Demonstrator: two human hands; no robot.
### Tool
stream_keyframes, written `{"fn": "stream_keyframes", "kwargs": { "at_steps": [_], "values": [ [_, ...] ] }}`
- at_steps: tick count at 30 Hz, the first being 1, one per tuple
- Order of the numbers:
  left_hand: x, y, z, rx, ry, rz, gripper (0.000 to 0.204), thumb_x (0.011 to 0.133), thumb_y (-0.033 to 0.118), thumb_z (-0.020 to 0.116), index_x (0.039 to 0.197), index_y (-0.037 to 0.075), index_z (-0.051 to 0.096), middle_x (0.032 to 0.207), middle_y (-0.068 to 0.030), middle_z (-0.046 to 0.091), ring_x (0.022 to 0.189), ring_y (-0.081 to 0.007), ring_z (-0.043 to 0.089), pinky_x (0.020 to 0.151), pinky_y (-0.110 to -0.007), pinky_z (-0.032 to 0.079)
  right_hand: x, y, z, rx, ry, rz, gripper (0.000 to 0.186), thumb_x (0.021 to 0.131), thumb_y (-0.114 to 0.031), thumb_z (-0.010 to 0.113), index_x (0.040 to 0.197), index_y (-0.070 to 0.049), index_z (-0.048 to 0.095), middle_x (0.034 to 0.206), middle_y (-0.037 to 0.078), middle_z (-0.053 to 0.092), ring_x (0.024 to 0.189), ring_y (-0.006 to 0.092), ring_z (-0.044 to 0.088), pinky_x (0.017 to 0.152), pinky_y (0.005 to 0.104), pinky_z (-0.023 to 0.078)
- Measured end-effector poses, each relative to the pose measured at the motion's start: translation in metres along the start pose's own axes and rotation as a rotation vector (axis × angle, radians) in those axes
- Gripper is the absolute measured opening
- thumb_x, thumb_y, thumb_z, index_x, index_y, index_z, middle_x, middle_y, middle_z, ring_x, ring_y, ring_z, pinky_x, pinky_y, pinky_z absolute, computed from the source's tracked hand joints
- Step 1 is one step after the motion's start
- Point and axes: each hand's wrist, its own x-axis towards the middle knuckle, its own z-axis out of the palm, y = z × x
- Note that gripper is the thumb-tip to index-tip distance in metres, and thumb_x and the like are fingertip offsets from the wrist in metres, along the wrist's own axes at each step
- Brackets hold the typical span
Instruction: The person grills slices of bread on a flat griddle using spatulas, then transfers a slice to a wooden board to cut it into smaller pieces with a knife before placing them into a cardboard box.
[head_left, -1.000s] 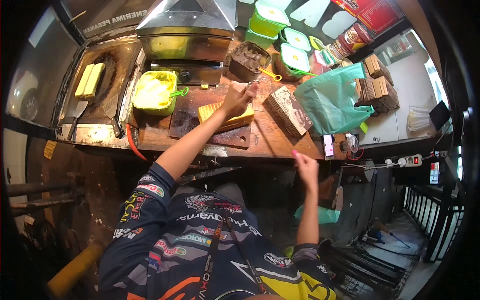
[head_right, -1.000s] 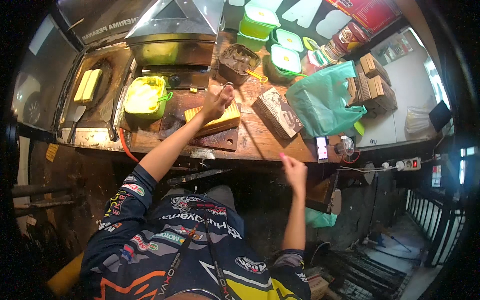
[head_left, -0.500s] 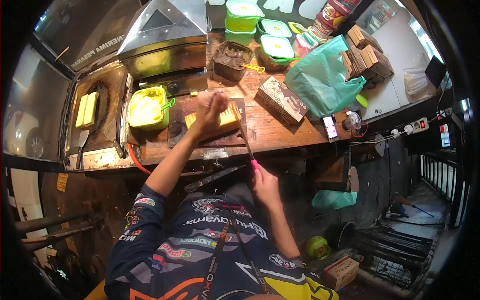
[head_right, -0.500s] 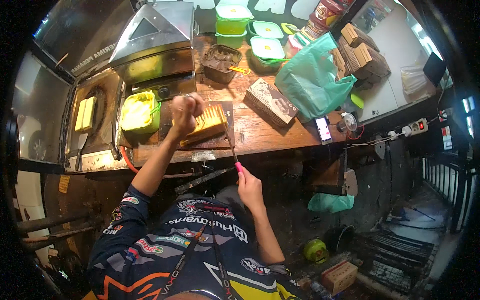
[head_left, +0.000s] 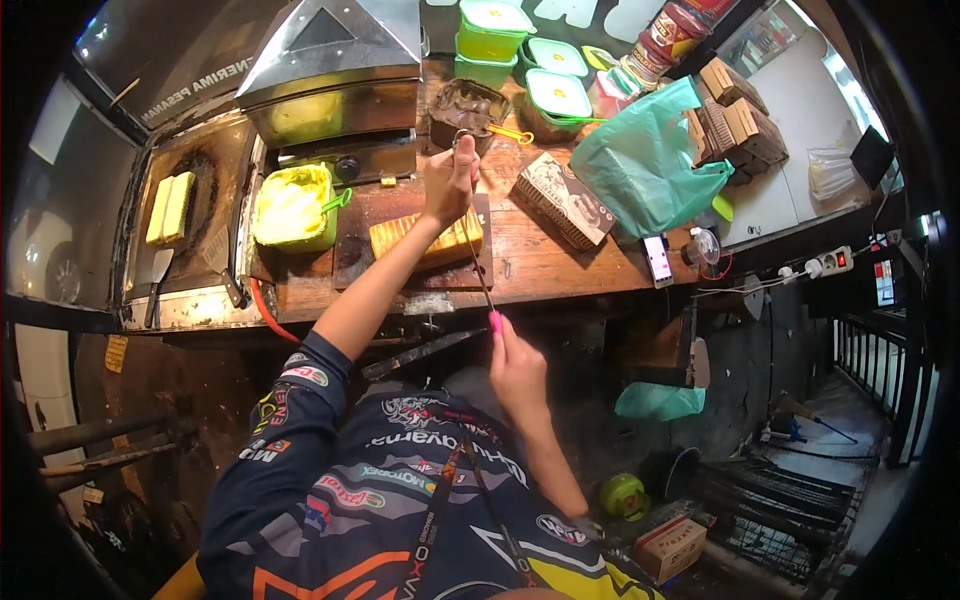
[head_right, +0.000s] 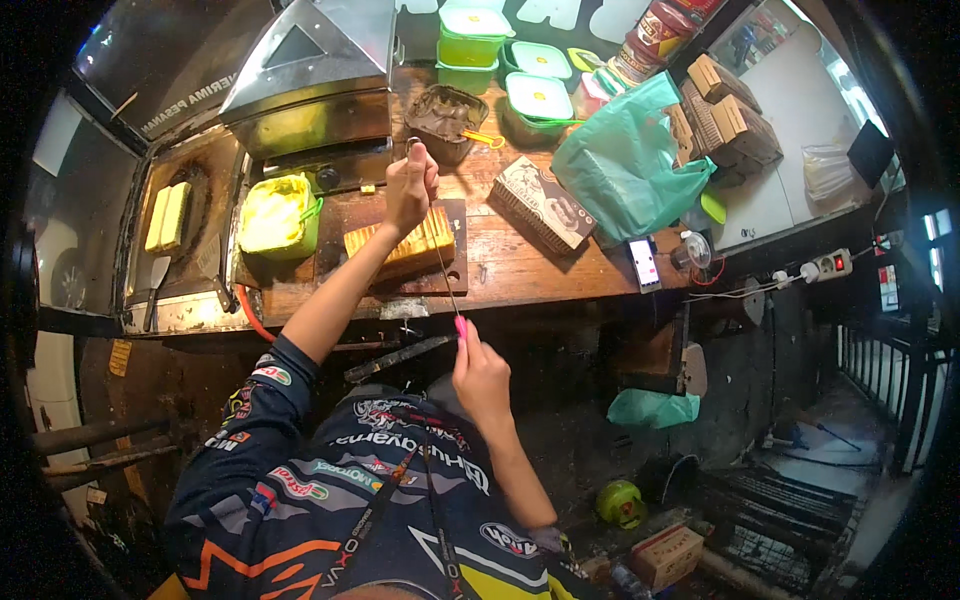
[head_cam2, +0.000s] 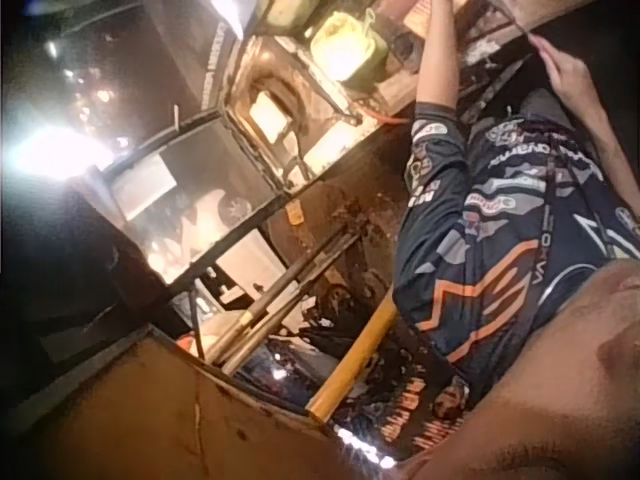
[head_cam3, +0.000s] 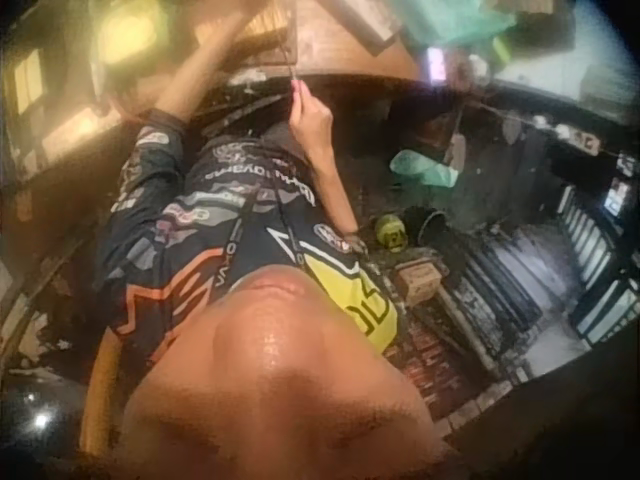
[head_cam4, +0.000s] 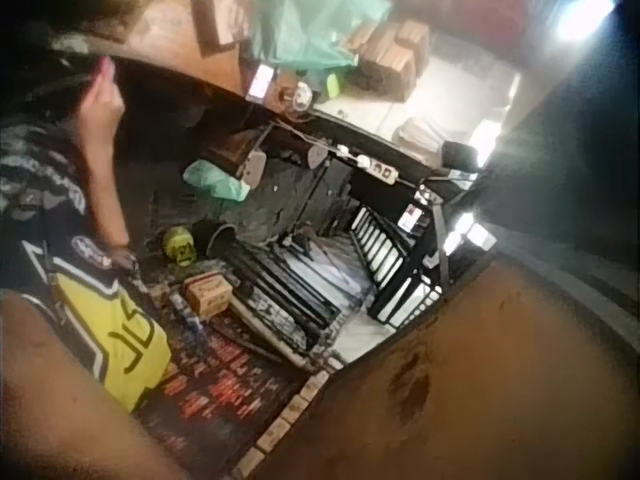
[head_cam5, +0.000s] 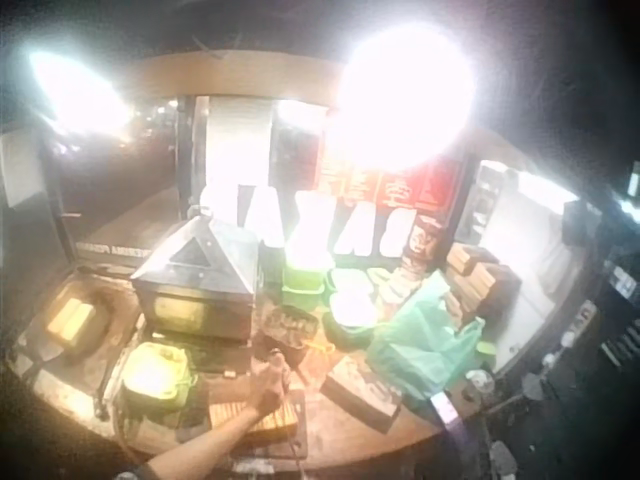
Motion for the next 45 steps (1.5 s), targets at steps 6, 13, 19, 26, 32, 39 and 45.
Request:
{"fn": "stream_keyframes", "kwargs": {
  "at_steps": [6,13,19,26,32,39,45],
  "values": [
    [-0.008,-0.006,0.001,0.144,-0.075,0.143,0.061,0.097,0.048,0.041,0.055,0.004,0.044,0.048,-0.0009,0.042,0.045,-0.0096,0.042,0.044,-0.029,0.031,0.034,-0.015,-0.018,-0.136,-0.154,0.028,0.021,0.089,-0.013,0.051,0.106,-0.002,0.059,0.065,0.023,0.060,0.060,0.0390,0.061,0.054,0.0472,0.050],
    [-0.012,-0.005,0.012,0.219,-0.108,0.228,0.058,0.097,0.042,0.043,0.055,0.003,0.044,0.046,-0.0034,0.039,0.041,-0.0122,0.038,0.043,-0.032,0.030,0.101,0.003,0.036,-0.132,-0.200,0.021,0.023,0.089,-0.017,0.048,0.093,0.001,0.062,0.068,0.028,0.060,0.068,0.0439,0.061,0.061,0.0523,0.049],
    [-0.015,-0.003,0.015,0.205,-0.080,0.193,0.054,0.097,0.039,0.045,0.056,0.003,0.044,0.046,-0.0032,0.039,0.043,-0.0115,0.038,0.043,-0.032,0.030,0.038,-0.018,-0.030,-0.101,-0.236,0.106,0.019,0.089,-0.014,0.051,0.103,-0.005,0.061,0.068,0.026,0.060,0.066,0.0417,0.062,0.059,0.0502,0.050],
    [-0.012,-0.010,0.009,0.229,-0.065,0.208,0.058,0.098,0.041,0.042,0.054,0.003,0.043,0.045,-0.0061,0.038,0.041,-0.0151,0.038,0.044,-0.035,0.030,0.067,0.020,0.051,-0.050,-0.163,0.033,0.020,0.089,-0.012,0.052,0.104,-0.004,0.061,0.068,0.025,0.061,0.065,0.0404,0.062,0.057,0.0497,0.048],
    [-0.010,-0.004,0.019,0.244,-0.041,0.194,0.055,0.097,0.040,0.043,0.057,0.002,0.042,0.047,-0.0085,0.036,0.042,-0.0186,0.038,0.044,-0.036,0.031,0.028,0.031,0.037,-0.047,-0.087,-0.001,0.023,0.088,-0.010,0.053,0.109,-0.003,0.059,0.064,0.022,0.059,0.061,0.0392,0.061,0.055,0.0488,0.047],
    [-0.019,-0.016,0.012,0.299,-0.045,0.277,0.052,0.097,0.037,0.043,0.058,0.003,0.041,0.048,-0.0107,0.034,0.041,-0.0231,0.036,0.045,-0.038,0.029,0.020,0.077,0.093,-0.042,-0.049,-0.064,0.031,0.089,-0.010,0.053,0.119,-0.005,0.055,0.072,0.020,0.061,0.063,0.0375,0.060,0.057,0.0451,0.049],
    [-0.023,-0.010,0.008,0.227,-0.012,0.260,0.055,0.098,0.040,0.041,0.056,0.004,0.041,0.048,-0.0047,0.036,0.042,-0.0162,0.038,0.043,-0.032,0.030,-0.091,0.076,0.003,0.092,-0.031,0.042,0.033,0.088,-0.006,0.055,0.120,-0.003,0.058,0.071,0.018,0.060,0.061,0.0344,0.060,0.054,0.0398,0.048]
  ]
}}
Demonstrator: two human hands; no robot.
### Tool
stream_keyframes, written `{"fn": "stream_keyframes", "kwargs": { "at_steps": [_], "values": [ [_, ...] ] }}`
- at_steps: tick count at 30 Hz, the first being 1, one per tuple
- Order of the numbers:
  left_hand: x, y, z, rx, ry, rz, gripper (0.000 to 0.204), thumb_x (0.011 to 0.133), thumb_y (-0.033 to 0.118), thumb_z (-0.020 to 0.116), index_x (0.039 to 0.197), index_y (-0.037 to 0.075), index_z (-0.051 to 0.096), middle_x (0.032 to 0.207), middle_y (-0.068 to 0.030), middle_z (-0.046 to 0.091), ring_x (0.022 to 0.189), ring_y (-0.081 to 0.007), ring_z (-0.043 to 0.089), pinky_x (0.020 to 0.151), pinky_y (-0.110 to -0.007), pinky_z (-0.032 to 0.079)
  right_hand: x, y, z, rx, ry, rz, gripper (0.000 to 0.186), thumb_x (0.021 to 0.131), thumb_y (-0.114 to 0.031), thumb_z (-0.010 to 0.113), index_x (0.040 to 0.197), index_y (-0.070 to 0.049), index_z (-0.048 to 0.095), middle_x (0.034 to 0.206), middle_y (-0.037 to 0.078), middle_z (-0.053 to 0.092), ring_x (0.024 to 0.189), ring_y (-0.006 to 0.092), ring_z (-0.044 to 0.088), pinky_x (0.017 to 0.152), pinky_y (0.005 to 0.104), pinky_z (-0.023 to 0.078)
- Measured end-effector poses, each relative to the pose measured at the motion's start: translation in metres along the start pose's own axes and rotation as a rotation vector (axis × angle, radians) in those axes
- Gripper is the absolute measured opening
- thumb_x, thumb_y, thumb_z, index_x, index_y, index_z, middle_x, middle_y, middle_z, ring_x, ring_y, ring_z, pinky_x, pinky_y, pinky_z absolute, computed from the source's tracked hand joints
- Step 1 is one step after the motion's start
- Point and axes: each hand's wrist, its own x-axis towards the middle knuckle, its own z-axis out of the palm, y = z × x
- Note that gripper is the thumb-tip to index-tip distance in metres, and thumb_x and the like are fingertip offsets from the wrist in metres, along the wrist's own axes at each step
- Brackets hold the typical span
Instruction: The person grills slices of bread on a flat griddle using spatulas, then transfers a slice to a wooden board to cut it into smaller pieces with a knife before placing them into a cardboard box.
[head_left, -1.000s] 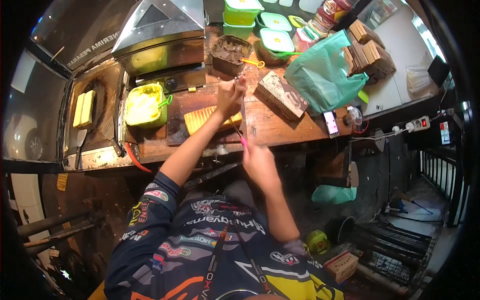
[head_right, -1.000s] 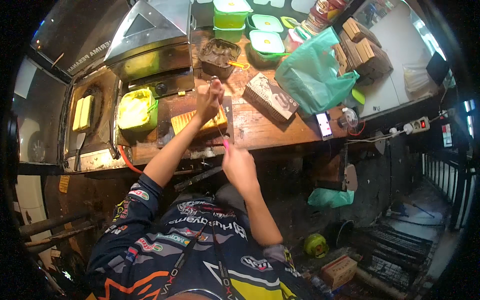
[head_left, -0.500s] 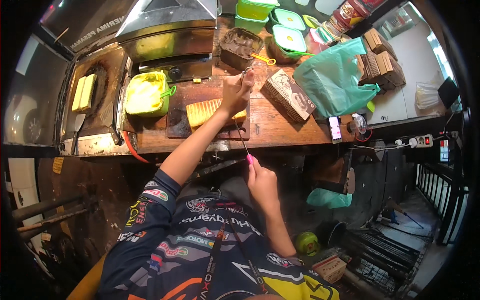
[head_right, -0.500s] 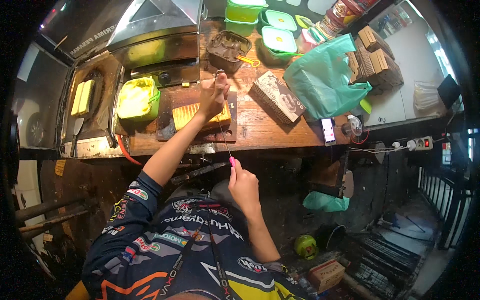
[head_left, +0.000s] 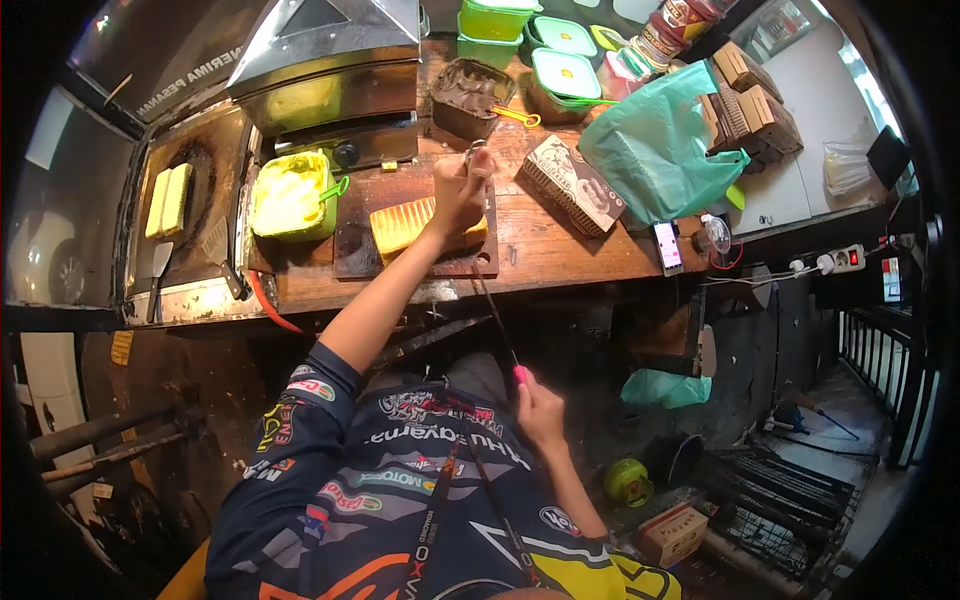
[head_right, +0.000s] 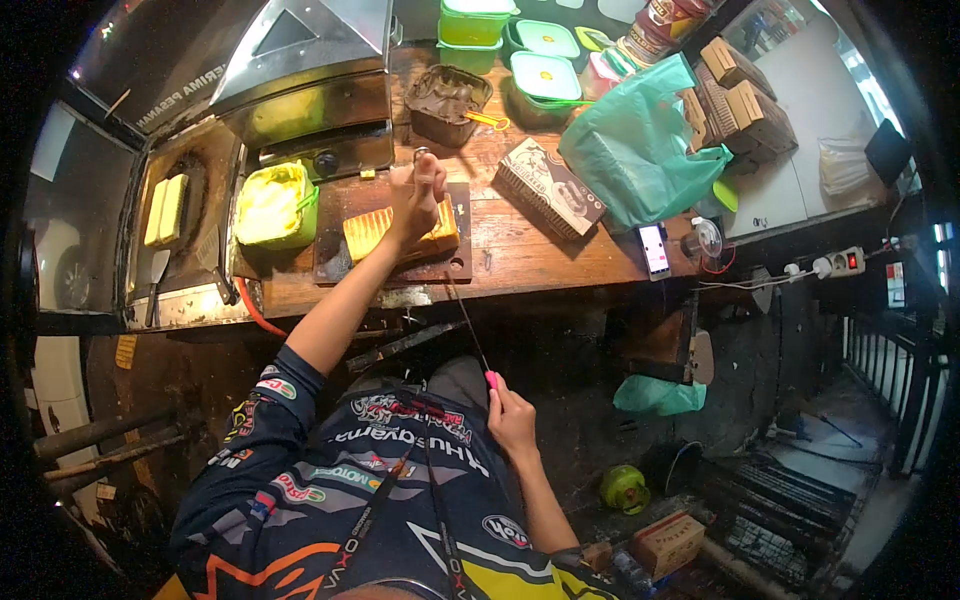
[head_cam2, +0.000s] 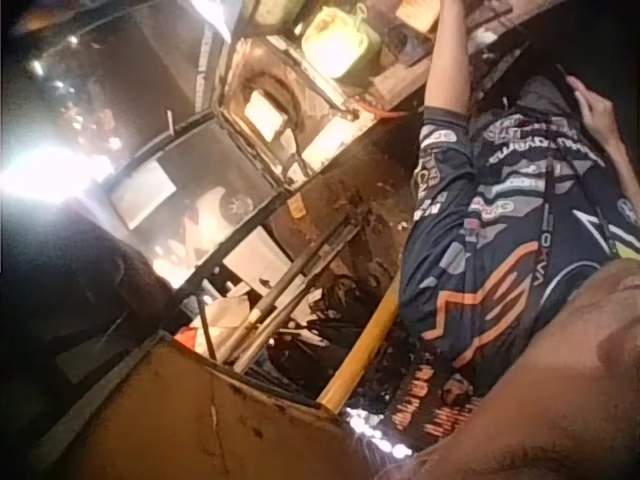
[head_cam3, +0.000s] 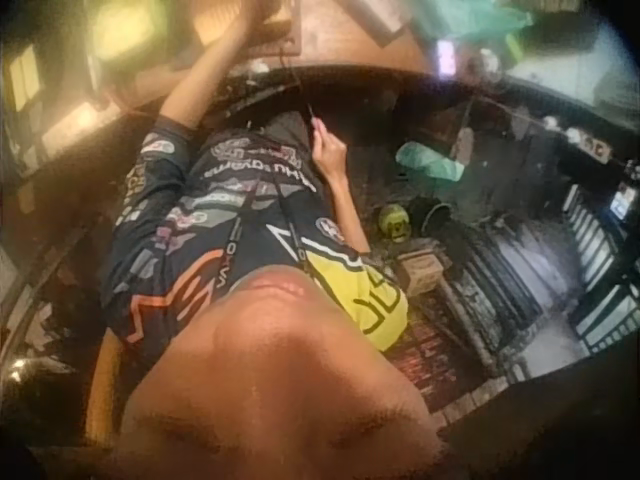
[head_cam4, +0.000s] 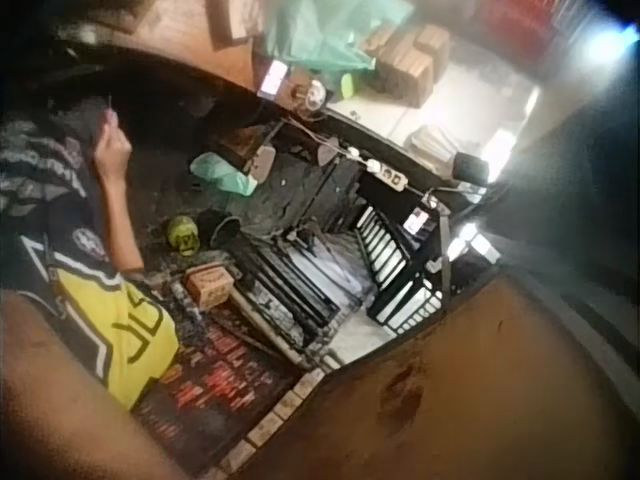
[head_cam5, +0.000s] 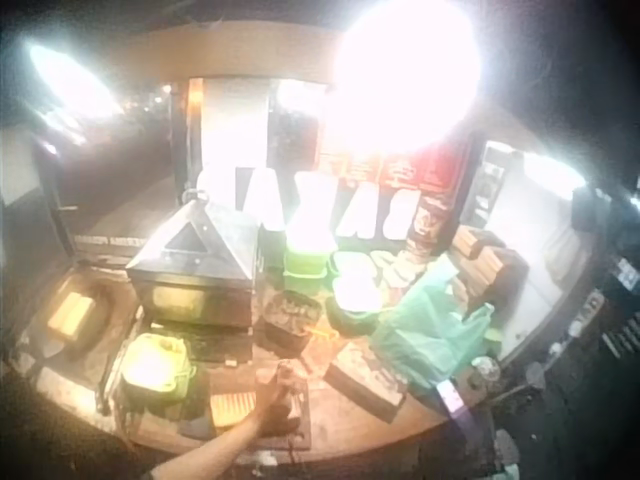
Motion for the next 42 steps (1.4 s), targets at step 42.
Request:
{"fn": "stream_keyframes", "kwargs": {
  "at_steps": [42],
  "values": [
    [0.003,-0.039,-0.048,-0.156,-0.054,-0.147,0.045,0.097,0.040,0.042,0.076,0.004,0.057,0.053,-0.0021,0.046,0.045,-0.0130,0.044,0.045,-0.029,0.034,0.141,-0.113,0.015,-0.114,-0.122,-0.057,0.021,0.090,-0.013,0.048,0.096,0.002,0.061,0.064,0.025,0.060,0.062,0.0415,0.062,0.059,0.0521,0.050]
  ]
}}
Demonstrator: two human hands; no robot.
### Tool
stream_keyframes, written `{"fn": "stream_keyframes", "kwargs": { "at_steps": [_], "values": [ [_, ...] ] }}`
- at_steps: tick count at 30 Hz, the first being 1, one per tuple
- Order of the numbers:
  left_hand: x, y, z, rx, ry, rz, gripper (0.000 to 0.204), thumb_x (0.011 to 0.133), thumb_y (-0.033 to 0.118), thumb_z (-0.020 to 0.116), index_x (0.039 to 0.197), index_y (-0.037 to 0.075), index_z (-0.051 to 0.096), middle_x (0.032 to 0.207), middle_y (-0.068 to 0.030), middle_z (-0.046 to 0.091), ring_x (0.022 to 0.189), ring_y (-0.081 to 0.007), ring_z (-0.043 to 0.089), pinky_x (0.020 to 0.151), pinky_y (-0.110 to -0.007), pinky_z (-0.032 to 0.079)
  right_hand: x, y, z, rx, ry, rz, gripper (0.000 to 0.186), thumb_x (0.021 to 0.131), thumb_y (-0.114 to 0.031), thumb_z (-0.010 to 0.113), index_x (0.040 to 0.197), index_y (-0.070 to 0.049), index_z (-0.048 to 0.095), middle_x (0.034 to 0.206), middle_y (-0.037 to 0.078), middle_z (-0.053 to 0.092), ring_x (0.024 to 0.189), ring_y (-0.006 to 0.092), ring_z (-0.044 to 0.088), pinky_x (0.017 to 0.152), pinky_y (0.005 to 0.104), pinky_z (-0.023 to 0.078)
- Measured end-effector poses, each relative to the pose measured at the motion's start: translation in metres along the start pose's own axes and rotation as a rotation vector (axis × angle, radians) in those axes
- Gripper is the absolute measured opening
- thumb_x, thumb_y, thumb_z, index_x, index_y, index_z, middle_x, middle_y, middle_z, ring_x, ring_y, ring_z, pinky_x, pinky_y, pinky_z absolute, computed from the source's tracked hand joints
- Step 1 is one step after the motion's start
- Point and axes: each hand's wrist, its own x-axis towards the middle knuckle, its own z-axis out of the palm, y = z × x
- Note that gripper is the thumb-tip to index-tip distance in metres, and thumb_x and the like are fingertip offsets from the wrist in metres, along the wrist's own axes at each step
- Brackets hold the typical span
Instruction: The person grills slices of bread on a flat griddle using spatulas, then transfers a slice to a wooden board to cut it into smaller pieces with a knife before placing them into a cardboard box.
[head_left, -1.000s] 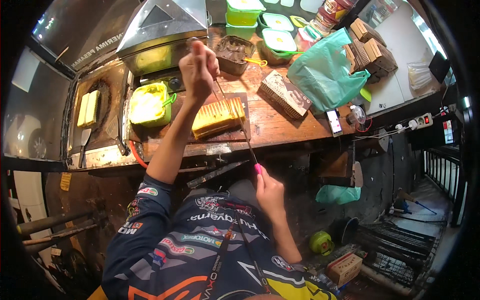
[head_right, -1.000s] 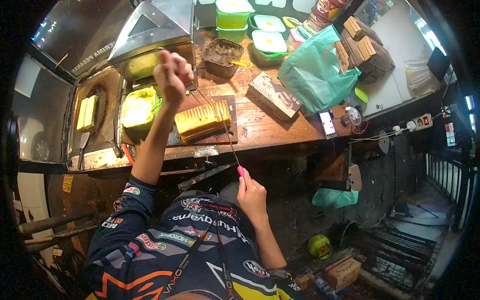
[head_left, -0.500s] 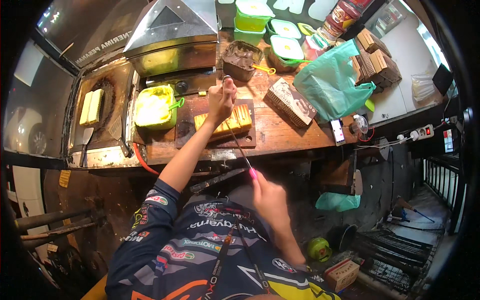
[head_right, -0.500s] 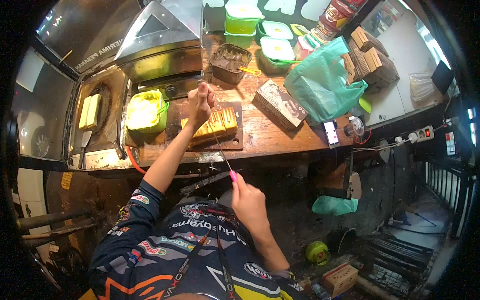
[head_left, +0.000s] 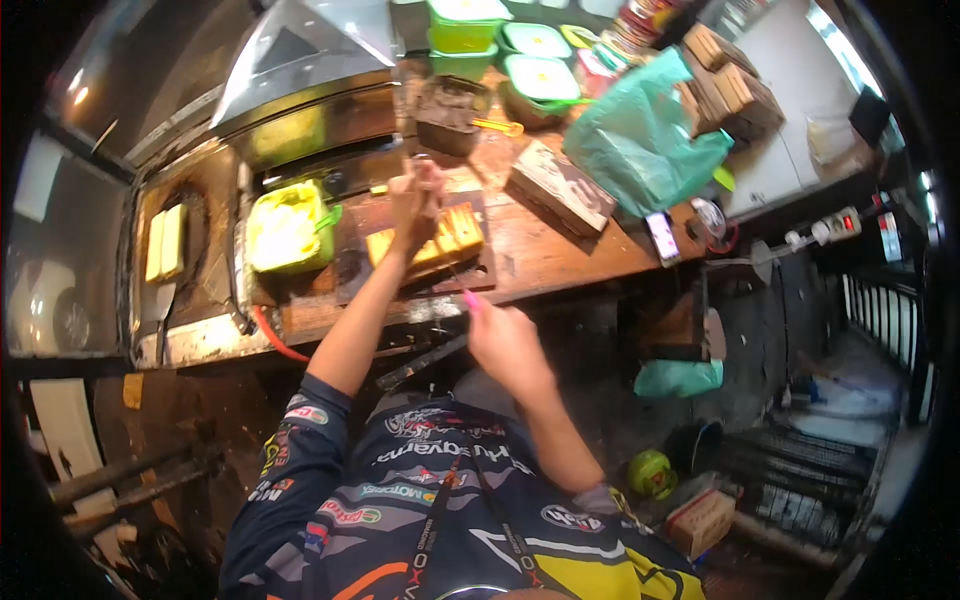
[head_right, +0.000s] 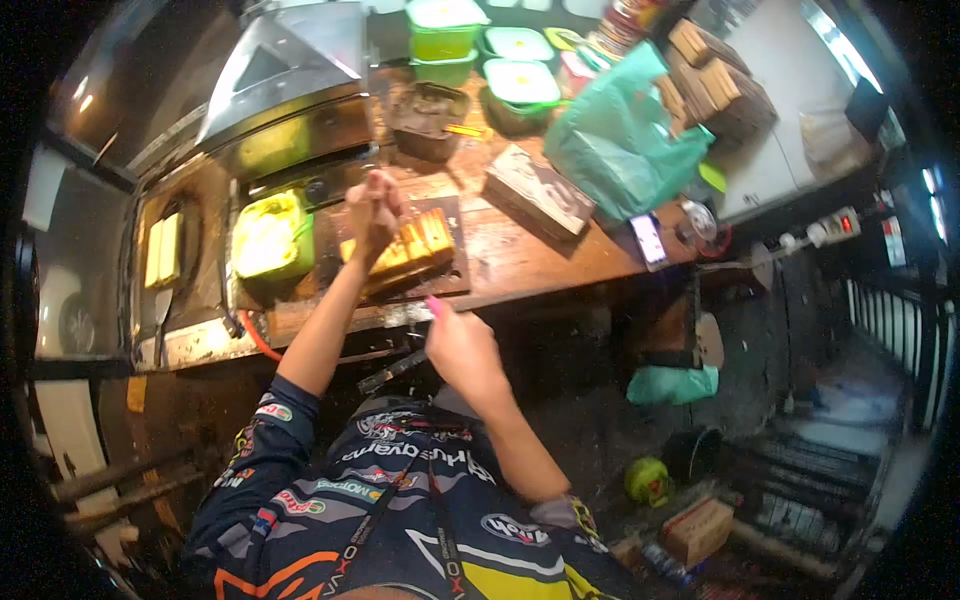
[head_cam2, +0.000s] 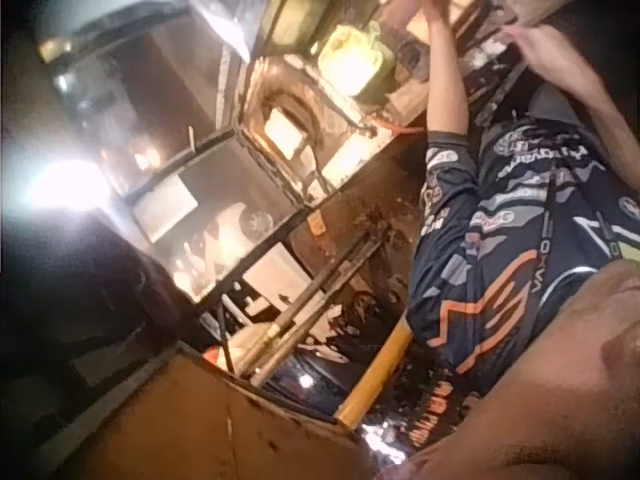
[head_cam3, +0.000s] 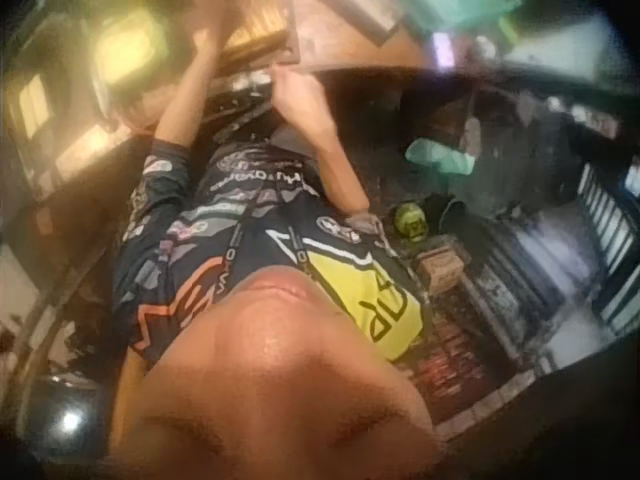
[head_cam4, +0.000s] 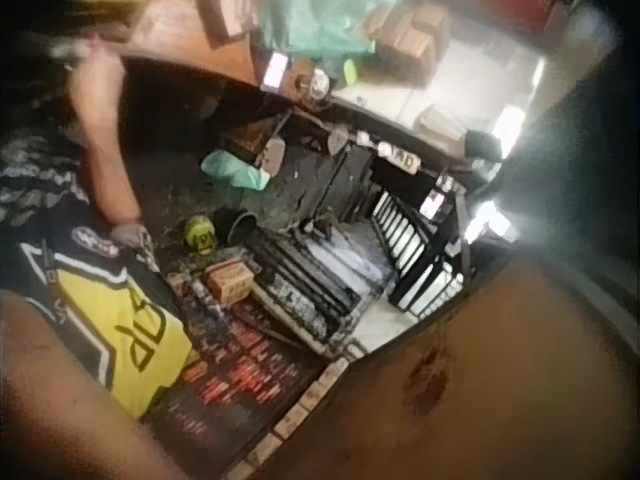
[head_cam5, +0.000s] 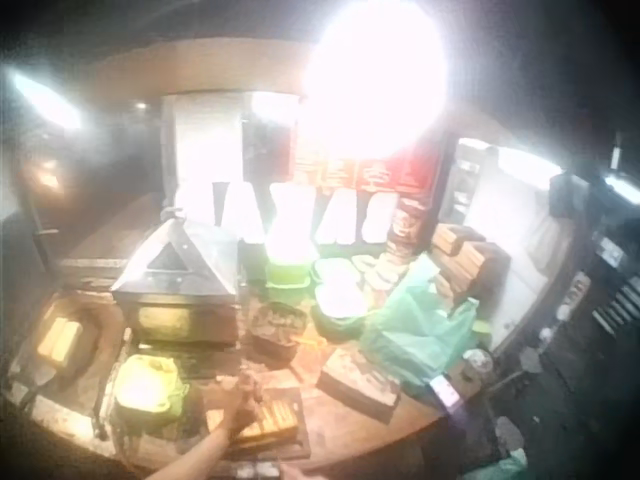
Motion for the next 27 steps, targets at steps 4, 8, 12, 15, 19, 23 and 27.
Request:
{"fn": "stream_keyframes", "kwargs": {
  "at_steps": [4,8,12,15,19,23,27],
  "values": [
    [0.002,0.011,0.012,-0.146,-0.020,-0.021,0.053,0.096,0.050,0.040,0.068,0.006,0.047,0.052,0.0007,0.037,0.045,-0.0084,0.039,0.044,-0.026,0.033,0.044,0.037,0.066,0.052,-0.025,0.141,0.020,0.086,-0.009,0.047,0.092,0.004,0.061,0.065,0.027,0.060,0.063,0.0424,0.062,0.059,0.0513,0.050],
    [-0.002,0.039,0.015,-0.209,0.079,-0.039,0.053,0.095,0.051,0.044,0.064,0.009,0.035,0.058,0.0033,0.025,0.047,-0.0081,0.025,0.044,-0.025,0.021,-0.016,0.002,-0.009,0.077,-0.106,0.184,0.020,0.089,-0.013,0.048,0.090,0.004,0.059,0.062,0.028,0.058,0.061,0.0449,0.061,0.057,0.0525,0.050],
    [-0.001,0.040,0.020,-0.189,0.030,-0.098,0.057,0.095,0.053,0.041,0.061,0.006,0.038,0.054,0.0026,0.032,0.046,-0.0069,0.030,0.044,-0.022,0.026,-0.008,0.030,0.044,0.112,-0.044,0.193,0.024,0.091,-0.016,0.047,0.090,0.005,0.058,0.061,0.027,0.058,0.059,0.0445,0.060,0.055,0.0511,0.050],
    [0.000,0.038,0.027,-0.185,0.005,-0.068,0.058,0.094,0.054,0.041,0.060,0.007,0.037,0.053,0.0024,0.031,0.045,-0.0075,0.030,0.043,-0.023,0.024,0.026,0.057,0.093,0.148,0.086,0.091,0.023,0.091,-0.017,0.046,0.094,0.004,0.057,0.060,0.027,0.058,0.056,0.0434,0.060,0.052,0.0505,0.050],
    [-0.001,0.036,0.020,-0.245,0.068,-0.099,0.060,0.094,0.056,0.041,0.059,0.008,0.032,0.053,0.0029,0.025,0.045,-0.0087,0.024,0.044,-0.026,0.018,-0.026,0.034,0.034,0.135,-0.016,0.129,0.023,0.089,-0.015,0.049,0.104,0.001,0.057,0.061,0.024,0.058,0.057,0.0419,0.059,0.053,0.0508,0.048],
    [-0.002,0.034,0.024,-0.169,0.039,-0.071,0.056,0.094,0.052,0.043,0.062,0.007,0.039,0.053,0.0020,0.031,0.045,-0.0074,0.029,0.042,-0.023,0.023,-0.032,0.044,0.045,0.104,-0.033,0.153,0.026,0.089,-0.014,0.050,0.110,-0.001,0.056,0.061,0.023,0.059,0.057,0.0410,0.059,0.055,0.0506,0.048],
    [-0.001,0.028,0.025,-0.097,0.063,0.041,0.055,0.094,0.052,0.043,0.062,0.008,0.038,0.055,0.0020,0.032,0.046,-0.0082,0.032,0.042,-0.025,0.024,0.016,0.062,0.091,0.242,0.084,0.095,0.026,0.090,-0.015,0.049,0.113,-0.006,0.058,0.066,0.024,0.058,0.061,0.0401,0.060,0.054,0.0485,0.047]
  ]
}}
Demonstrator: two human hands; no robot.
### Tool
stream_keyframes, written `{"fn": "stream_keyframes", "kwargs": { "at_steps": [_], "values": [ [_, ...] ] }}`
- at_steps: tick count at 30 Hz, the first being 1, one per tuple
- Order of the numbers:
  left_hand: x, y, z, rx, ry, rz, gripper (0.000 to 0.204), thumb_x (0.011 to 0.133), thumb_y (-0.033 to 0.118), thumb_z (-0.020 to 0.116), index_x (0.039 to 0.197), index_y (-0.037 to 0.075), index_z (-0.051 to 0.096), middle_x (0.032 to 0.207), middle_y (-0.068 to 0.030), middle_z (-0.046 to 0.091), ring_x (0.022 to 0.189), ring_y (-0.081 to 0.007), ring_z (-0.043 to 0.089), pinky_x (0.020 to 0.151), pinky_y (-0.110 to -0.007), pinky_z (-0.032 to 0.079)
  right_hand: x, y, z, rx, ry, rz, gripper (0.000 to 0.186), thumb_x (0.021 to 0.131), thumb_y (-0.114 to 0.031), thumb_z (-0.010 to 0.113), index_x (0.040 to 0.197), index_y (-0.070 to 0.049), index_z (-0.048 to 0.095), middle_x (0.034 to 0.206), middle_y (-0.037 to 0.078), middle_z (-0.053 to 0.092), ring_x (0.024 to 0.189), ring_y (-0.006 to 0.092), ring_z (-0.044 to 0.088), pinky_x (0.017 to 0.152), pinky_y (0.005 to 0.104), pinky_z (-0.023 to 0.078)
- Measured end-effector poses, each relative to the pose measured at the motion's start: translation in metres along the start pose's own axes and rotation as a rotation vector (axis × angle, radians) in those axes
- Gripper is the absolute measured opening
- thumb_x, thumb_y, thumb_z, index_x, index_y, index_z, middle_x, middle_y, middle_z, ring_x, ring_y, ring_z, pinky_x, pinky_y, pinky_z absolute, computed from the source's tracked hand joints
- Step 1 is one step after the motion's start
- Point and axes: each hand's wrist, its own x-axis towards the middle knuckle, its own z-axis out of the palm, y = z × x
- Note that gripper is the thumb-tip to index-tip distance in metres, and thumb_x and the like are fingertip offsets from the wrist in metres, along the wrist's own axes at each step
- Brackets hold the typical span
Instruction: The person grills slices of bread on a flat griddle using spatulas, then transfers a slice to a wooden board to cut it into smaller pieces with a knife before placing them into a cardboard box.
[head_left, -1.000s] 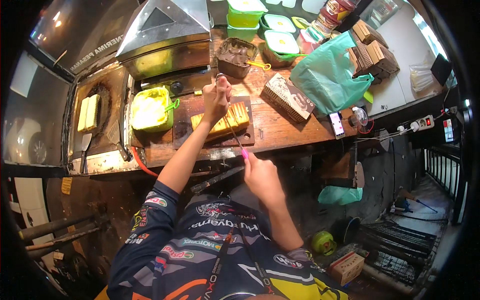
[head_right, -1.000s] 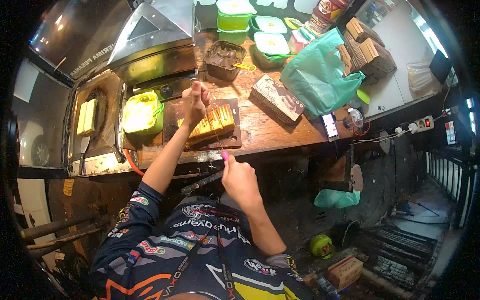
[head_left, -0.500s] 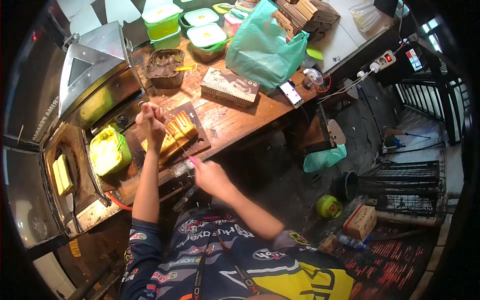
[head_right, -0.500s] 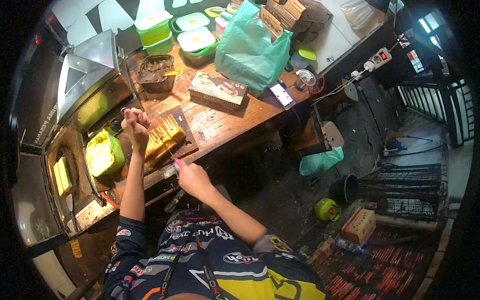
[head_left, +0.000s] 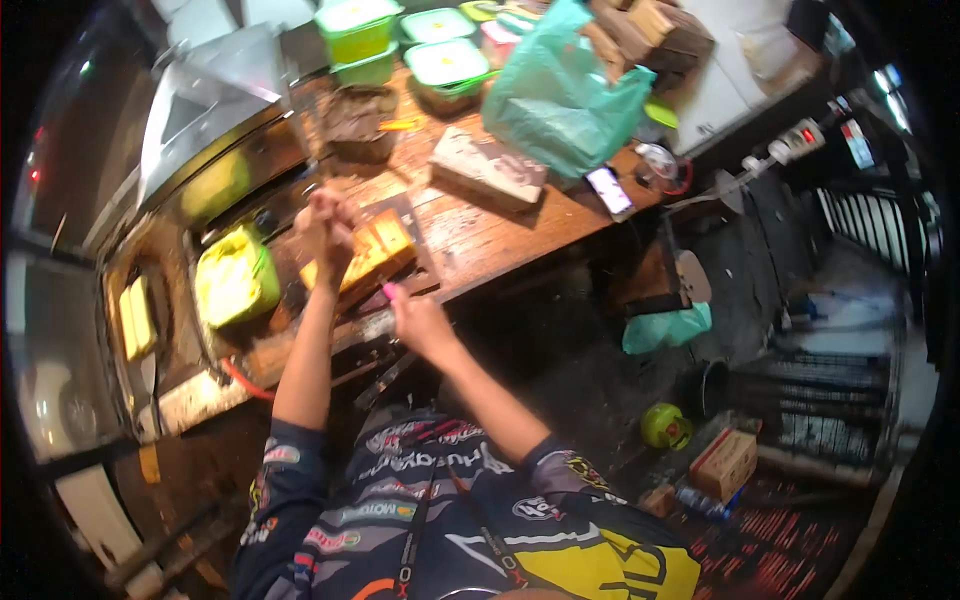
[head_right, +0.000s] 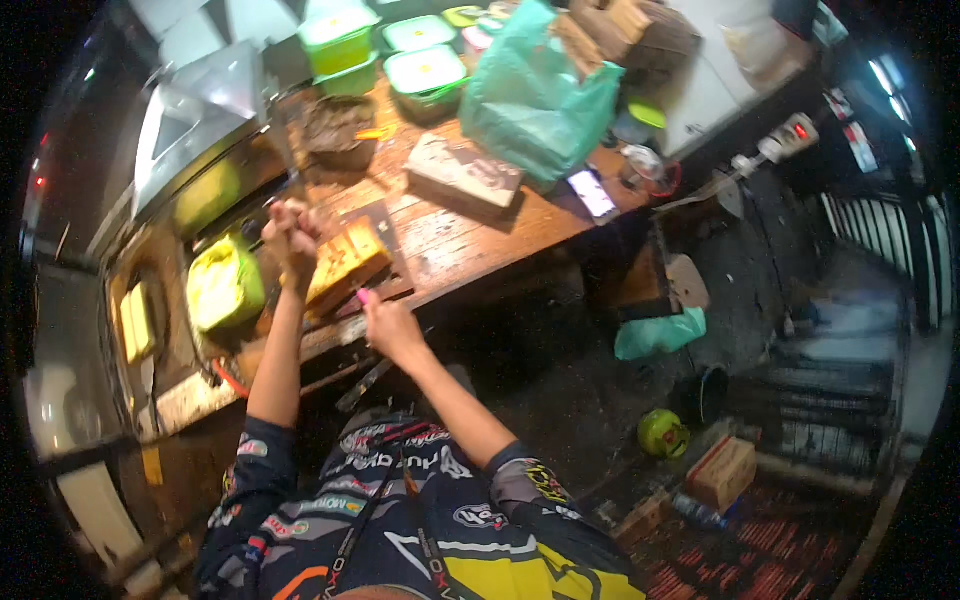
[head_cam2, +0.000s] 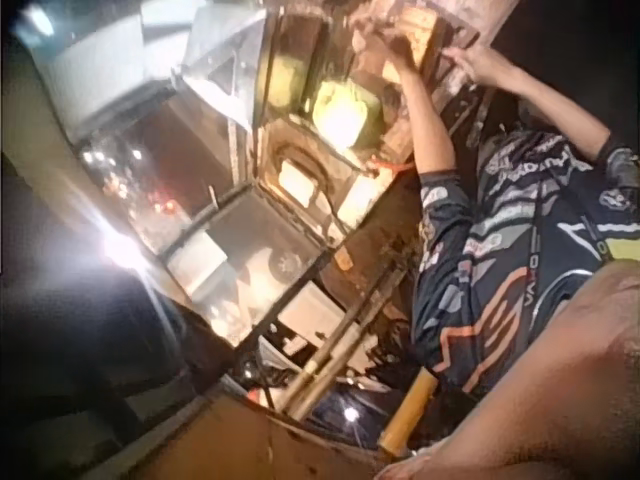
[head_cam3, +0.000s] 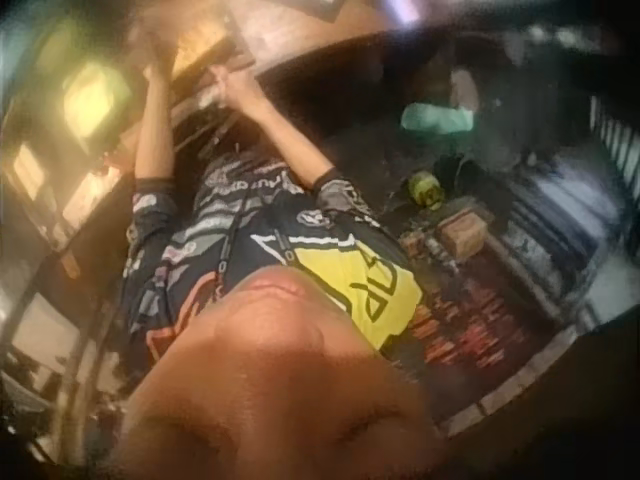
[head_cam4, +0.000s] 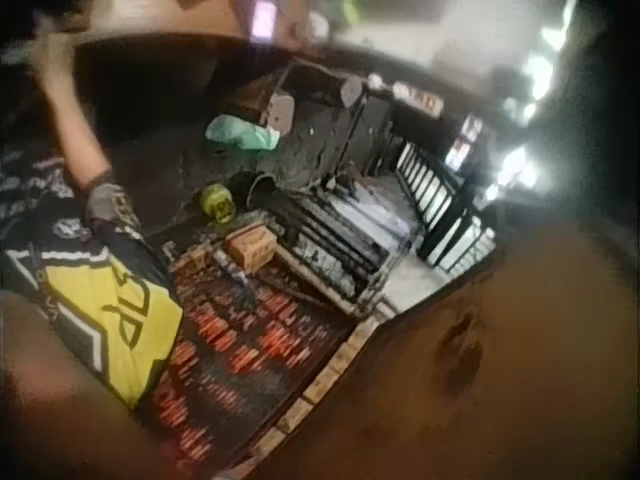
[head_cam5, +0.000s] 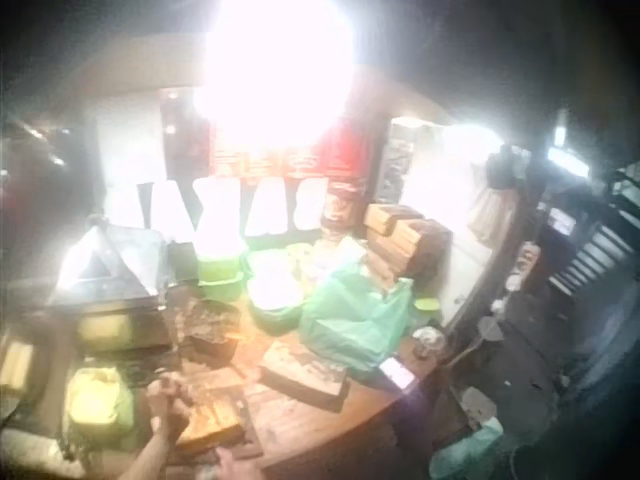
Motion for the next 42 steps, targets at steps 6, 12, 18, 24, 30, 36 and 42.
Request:
{"fn": "stream_keyframes", "kwargs": {
  "at_steps": [6,12,18,24,30,36,42],
  "values": [
    [-0.004,-0.002,-0.014,0.082,0.010,-0.020,0.058,0.093,0.056,0.044,0.062,0.007,0.039,0.055,0.0025,0.031,0.046,-0.0083,0.030,0.044,-0.025,0.025,-0.071,-0.009,-0.044,-0.125,-0.056,-0.053,0.030,0.088,-0.012,0.053,0.117,-0.009,0.056,0.065,0.022,0.060,0.060,0.0388,0.061,0.054,0.0473,0.048],
    [-0.010,0.007,-0.009,0.037,-0.025,0.050,0.057,0.097,0.044,0.042,0.056,0.004,0.040,0.048,-0.0011,0.037,0.043,-0.0105,0.038,0.042,-0.027,0.029,-0.006,0.014,0.015,-0.208,-0.005,-0.125,0.027,0.088,-0.012,0.053,0.115,-0.006,0.055,0.072,0.023,0.061,0.065,0.0409,0.060,0.056,0.0479,0.048],
    [-0.016,0.011,-0.013,0.085,-0.005,0.106,0.055,0.098,0.041,0.042,0.057,0.005,0.039,0.050,0.0013,0.035,0.046,-0.0089,0.036,0.044,-0.026,0.028,-0.141,0.038,-0.058,-0.144,-0.025,-0.121,0.032,0.087,-0.008,0.056,0.119,-0.005,0.059,0.074,0.021,0.063,0.062,0.0349,0.062,0.055,0.0406,0.049],
    [-0.017,0.012,-0.015,0.026,-0.076,0.136,0.052,0.099,0.039,0.042,0.060,0.004,0.042,0.053,0.0019,0.038,0.047,-0.0075,0.037,0.043,-0.025,0.028,-0.116,-0.024,-0.083,-0.017,0.063,0.002,0.029,0.088,-0.009,0.056,0.116,-0.002,0.060,0.074,0.021,0.063,0.063,0.0345,0.063,0.055,0.0376,0.048],
    [0.009,0.097,-0.015,-0.179,-0.042,0.157,0.058,0.095,0.051,0.043,0.059,0.005,0.045,0.051,0.0019,0.039,0.045,-0.0064,0.036,0.042,-0.023,0.026,-0.094,-0.046,-0.086,-0.137,0.024,0.017,0.027,0.089,-0.010,0.056,0.114,0.000,0.061,0.069,0.022,0.060,0.060,0.0348,0.062,0.052,0.0376,0.047],
    [-0.003,0.031,-0.052,0.124,0.049,-0.064,0.060,0.095,0.055,0.039,0.056,0.009,0.041,0.050,0.0031,0.039,0.044,-0.0065,0.039,0.042,-0.022,0.029,-0.119,-0.079,-0.101,-0.043,-0.078,0.024,0.028,0.088,-0.010,0.057,0.115,-0.003,0.061,0.068,0.021,0.060,0.058,0.0333,0.062,0.051,0.0376,0.047],
    [-0.014,0.030,-0.042,0.006,0.014,-0.066,0.060,0.094,0.057,0.041,0.059,0.007,0.038,0.053,0.0028,0.033,0.047,-0.0067,0.030,0.043,-0.023,0.023,-0.051,-0.082,-0.044,-0.244,-0.043,-0.095,0.022,0.089,-0.013,0.054,0.106,-0.002,0.061,0.063,0.021,0.059,0.058,0.0376,0.061,0.051,0.0443,0.048]
  ]
}}
